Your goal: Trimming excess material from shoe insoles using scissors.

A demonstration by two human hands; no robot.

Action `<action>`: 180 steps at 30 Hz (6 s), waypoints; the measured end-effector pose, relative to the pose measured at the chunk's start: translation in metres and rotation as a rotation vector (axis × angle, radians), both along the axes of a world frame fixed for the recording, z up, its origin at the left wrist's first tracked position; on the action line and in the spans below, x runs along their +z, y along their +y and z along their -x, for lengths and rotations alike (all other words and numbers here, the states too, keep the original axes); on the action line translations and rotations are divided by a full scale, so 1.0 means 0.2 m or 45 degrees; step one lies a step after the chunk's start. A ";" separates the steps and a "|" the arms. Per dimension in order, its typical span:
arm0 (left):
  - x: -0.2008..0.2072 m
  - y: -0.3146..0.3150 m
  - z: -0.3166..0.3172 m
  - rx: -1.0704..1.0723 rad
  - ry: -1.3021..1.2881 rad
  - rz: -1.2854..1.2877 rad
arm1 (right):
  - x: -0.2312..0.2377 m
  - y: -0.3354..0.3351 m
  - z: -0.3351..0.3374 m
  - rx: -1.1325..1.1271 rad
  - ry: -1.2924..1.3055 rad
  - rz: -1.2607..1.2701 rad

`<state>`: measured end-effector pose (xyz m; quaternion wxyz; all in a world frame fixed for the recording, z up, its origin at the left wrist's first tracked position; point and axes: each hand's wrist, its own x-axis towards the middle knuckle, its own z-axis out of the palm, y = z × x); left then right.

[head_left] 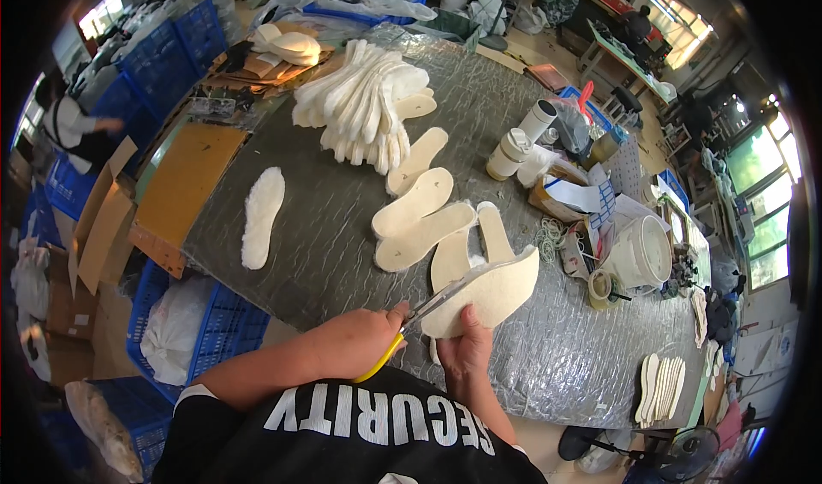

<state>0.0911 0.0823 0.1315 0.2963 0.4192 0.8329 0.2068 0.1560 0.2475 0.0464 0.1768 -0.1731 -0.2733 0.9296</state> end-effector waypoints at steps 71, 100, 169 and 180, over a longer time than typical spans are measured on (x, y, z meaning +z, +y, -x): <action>-0.39 -0.40 0.29 1.439 -0.484 -1.085 | -0.26 -0.36 0.26 1.073 -0.144 -0.697; -0.78 -1.14 0.63 1.462 -0.263 -1.191 | -0.75 -0.89 0.74 0.538 -0.671 -1.650; -0.73 0.28 0.06 0.597 -0.755 -0.856 | -0.44 0.41 -0.25 0.218 -0.418 0.642; -0.54 0.32 0.19 0.549 -0.791 -0.951 | -0.41 0.12 -0.23 0.790 -0.381 0.862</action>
